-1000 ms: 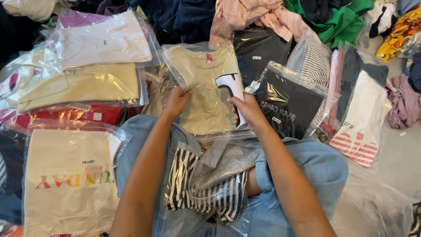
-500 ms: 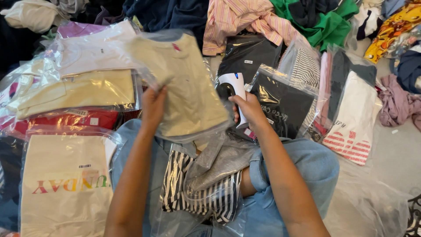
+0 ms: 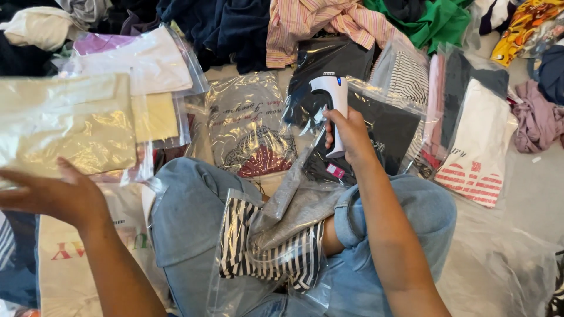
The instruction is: The person sits cross-legged on the floor and uses a handheld barcode scanner to scan barcodes on several packaged clothing items. They handle each package one at a time, scan the barcode, and place the item aside.
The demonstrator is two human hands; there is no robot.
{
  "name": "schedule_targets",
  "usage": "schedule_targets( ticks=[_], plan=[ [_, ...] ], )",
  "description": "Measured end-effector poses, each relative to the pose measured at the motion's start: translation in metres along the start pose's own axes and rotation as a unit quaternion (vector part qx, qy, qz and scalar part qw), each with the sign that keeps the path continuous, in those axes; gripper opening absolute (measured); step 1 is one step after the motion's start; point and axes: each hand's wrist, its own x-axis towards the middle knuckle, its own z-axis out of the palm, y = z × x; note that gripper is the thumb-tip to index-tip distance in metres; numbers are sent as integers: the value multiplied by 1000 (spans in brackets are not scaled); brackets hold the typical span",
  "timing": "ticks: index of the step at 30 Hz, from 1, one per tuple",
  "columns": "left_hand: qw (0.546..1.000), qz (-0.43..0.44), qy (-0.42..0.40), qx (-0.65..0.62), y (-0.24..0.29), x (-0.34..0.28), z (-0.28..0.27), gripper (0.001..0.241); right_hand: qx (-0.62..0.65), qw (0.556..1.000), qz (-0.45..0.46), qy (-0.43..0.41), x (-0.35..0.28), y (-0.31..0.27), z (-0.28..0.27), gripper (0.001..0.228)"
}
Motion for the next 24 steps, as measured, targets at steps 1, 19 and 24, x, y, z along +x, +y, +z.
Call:
schedule_targets(
  ticks=[1, 19, 24],
  plan=[
    [981, -4, -165, 104, 30, -32, -32, 69, -9, 1000, 18, 3, -4, -2, 3, 14],
    [968, 88, -233, -45, 65, -102, 25, 95, -8, 998, -51, 20, 10, 23, 1, 18],
    [911, 304, -277, -16, 113, -182, 87, 68, -12, 999, -48, 12, 5, 25, 6, 18]
  ],
)
